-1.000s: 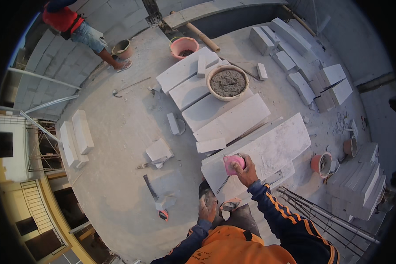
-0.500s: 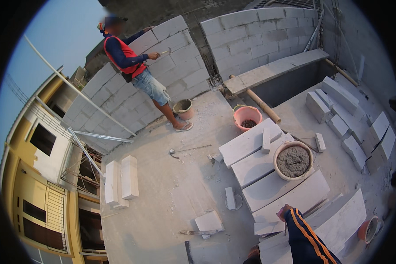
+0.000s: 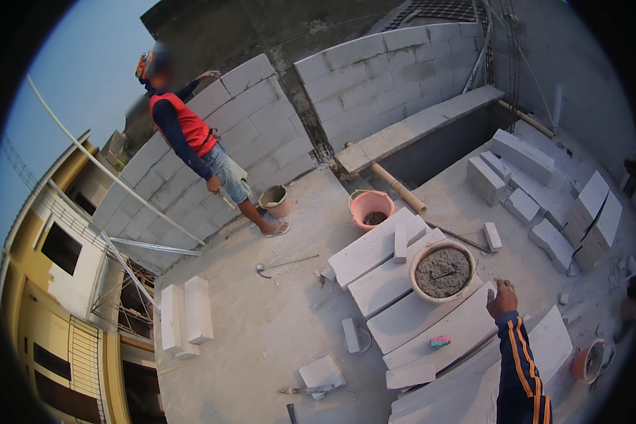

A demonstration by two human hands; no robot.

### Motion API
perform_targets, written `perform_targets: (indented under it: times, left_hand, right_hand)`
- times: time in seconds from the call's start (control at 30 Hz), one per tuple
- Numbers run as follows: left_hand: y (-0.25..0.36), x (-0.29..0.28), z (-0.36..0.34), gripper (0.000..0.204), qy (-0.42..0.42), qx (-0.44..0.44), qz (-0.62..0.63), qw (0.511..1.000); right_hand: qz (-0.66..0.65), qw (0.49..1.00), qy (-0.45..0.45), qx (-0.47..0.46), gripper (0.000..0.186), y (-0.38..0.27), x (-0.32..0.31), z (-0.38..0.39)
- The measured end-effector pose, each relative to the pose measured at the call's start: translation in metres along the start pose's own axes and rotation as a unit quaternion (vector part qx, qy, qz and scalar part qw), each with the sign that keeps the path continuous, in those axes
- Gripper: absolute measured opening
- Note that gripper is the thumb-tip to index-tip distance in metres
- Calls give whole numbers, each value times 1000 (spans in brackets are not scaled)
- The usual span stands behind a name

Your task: The person scoops mortar from a bucket and spreads it along the top of a partially built wall. They then pick up a white block, place it on the mortar, and use a hammer and spirit level to adjust its position. The person also uses a tape measure to measure the wall and a block.

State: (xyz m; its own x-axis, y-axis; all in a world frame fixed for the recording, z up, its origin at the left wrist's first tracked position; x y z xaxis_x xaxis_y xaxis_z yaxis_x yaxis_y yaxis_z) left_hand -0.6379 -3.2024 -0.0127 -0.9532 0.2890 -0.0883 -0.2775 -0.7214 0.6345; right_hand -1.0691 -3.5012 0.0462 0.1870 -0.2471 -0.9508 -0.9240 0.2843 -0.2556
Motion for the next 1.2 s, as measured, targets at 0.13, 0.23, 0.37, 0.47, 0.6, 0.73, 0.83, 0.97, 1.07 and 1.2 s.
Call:
perform_targets:
  times: [0.13,0.23,0.37,0.47,0.6,0.73,0.83,0.97,1.07,1.2]
  left_hand:
    - [2,9,-1,94,4,7,-27,1000]
    - [-1,22,-6,93,3,9,-53,999]
    - [-3,44,-7,91,4,8,-88,996]
    - [2,54,-4,89,6,11,-108,994]
    - [14,58,-8,88,9,8,-136,991]
    - [28,56,-18,86,16,-1,-167,986]
    - [45,56,-24,86,21,0,-202,979]
    - [100,63,-41,83,45,59,-300,951]
    - [164,94,-87,78,20,107,-422,900]
    - [223,133,-143,97,18,114,-539,834]
  right_hand:
    - [134,976,34,171,55,147,-92,20]
    - [64,968,-110,215,66,242,-54,58]
    - [-2,983,-8,183,62,271,-49,72]
    - [-8,973,-48,226,60,280,-60,98]
    - [-11,942,-54,331,59,323,-105,191]
    - [-6,902,-55,427,61,376,-129,303]
    - [-4,867,-53,496,63,394,-133,373]
    - [7,822,-39,569,67,383,-142,452]
    - [12,772,-49,634,73,362,-149,521]
    - [13,751,-65,657,71,321,-149,566]
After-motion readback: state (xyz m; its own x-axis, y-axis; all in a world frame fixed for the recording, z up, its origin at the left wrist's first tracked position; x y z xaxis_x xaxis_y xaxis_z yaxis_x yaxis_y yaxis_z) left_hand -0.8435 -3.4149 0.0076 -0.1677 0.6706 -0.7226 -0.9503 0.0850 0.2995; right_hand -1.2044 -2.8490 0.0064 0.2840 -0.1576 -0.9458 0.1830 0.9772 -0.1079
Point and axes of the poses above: each hand's wrist, its own z-axis away from the middle knuckle, its own x-axis out of the palm, y = z × x, the point moved 10 cm from there along -z, towards the middle knuckle, and after that the axes turned 5 degrees about z, right-handed, at the moved point
